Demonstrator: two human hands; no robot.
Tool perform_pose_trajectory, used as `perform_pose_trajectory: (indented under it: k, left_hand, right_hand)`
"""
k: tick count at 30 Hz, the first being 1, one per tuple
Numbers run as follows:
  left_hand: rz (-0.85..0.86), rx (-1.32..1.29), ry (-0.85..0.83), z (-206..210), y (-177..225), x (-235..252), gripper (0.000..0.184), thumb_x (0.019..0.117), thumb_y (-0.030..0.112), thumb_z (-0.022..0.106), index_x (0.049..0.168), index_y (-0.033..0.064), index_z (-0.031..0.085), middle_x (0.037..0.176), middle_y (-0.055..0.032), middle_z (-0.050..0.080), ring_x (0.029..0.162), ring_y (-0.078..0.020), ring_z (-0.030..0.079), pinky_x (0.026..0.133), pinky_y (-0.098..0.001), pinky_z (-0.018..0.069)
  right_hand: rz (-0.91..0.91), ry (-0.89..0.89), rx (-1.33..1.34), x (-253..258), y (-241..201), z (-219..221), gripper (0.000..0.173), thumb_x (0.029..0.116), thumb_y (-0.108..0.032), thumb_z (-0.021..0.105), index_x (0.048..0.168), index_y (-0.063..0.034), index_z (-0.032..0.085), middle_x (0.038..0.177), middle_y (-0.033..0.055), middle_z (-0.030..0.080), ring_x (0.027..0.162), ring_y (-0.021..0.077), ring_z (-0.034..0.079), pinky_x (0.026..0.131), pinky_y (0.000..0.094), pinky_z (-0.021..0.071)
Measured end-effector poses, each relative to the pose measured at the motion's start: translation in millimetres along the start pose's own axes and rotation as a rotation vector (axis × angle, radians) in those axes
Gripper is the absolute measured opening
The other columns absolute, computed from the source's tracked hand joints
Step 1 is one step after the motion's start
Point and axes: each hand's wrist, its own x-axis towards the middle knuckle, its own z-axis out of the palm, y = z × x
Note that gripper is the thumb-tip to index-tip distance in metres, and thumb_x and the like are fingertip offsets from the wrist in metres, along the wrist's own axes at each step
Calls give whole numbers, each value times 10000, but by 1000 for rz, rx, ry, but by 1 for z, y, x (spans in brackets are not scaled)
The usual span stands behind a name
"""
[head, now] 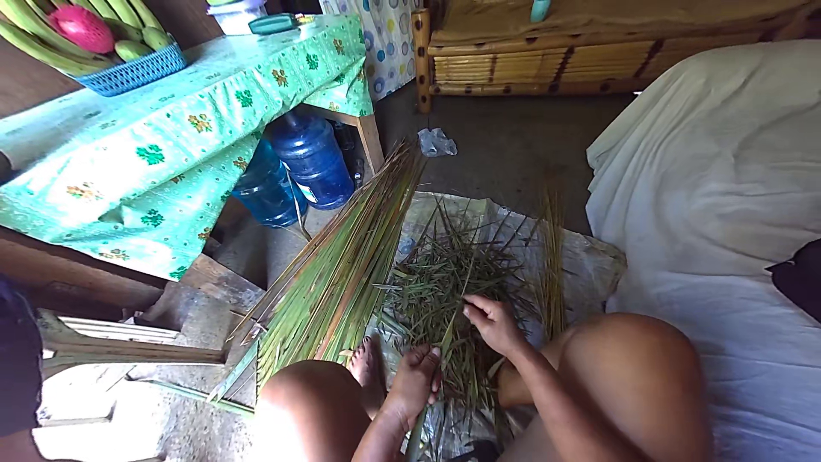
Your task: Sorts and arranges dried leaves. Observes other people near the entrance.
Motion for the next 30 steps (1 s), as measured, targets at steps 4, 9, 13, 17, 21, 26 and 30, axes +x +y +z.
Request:
perform_pose_trajectory:
  k: [4, 9, 13, 17, 21, 26, 30]
  left_hand:
    - [-7, 0, 39, -3, 2, 0, 274, 1126, 146, 345, 986, 42, 556, 544, 51, 440, 409, -21, 407, 408, -155, 367]
    - [13, 42, 68, -2, 10, 12, 267, 1129, 144, 319, 1020, 40, 540, 559, 47, 427, 424, -31, 408, 421, -167, 373]
    - [26, 36, 72, 0, 11, 13, 280, 1125, 123, 291, 1053, 32, 546, 564, 57, 409, 427, -26, 386, 416, -169, 355]
    - [-6, 16, 20, 3, 8, 11, 275, 1134, 171, 312, 994, 59, 521, 557, 60, 395, 413, -23, 367, 410, -162, 345]
    - [-27, 8, -13, 5, 6, 9, 273, 1134, 168, 308, 991, 70, 518, 553, 64, 388, 413, -23, 367, 409, -163, 346]
    - [-33, 21, -2, 4, 9, 8, 281, 1137, 175, 302, 1016, 48, 522, 561, 55, 422, 418, -20, 393, 414, -158, 362]
    - [-26, 32, -40, 5, 9, 6, 279, 1136, 180, 309, 1073, 28, 534, 616, 21, 516, 470, -45, 515, 467, -174, 470]
  right_hand:
    - [6, -33, 70, -3, -3, -3, 255, 1018, -128, 500, 1058, 28, 698, 783, 24, 633, 633, 31, 541, 620, 223, 476]
    - [-137, -285, 31, -40, -23, 16, 308, 1006, -201, 529, 1101, 9, 734, 879, 90, 709, 741, 93, 624, 718, 281, 525]
    - [-294, -202, -66, -37, -18, 22, 299, 999, -206, 548, 1059, 3, 753, 920, 117, 742, 818, 130, 690, 784, 285, 558]
    - [-178, -97, -113, -21, -8, 15, 334, 1014, -208, 540, 1134, 31, 740, 1020, 166, 745, 939, 212, 715, 884, 382, 563]
    - [-20, 16, -13, -8, -5, 8, 318, 1027, -146, 524, 1212, 38, 706, 1009, 143, 733, 865, 144, 677, 838, 321, 547]
    - [190, -168, 295, -17, -23, 4, 300, 1028, -115, 501, 1249, 21, 651, 714, -35, 600, 547, 15, 502, 515, 182, 422]
    - [247, -207, 464, -21, -27, 10, 287, 1040, -117, 494, 1238, 14, 654, 680, -54, 582, 507, 7, 482, 474, 158, 399]
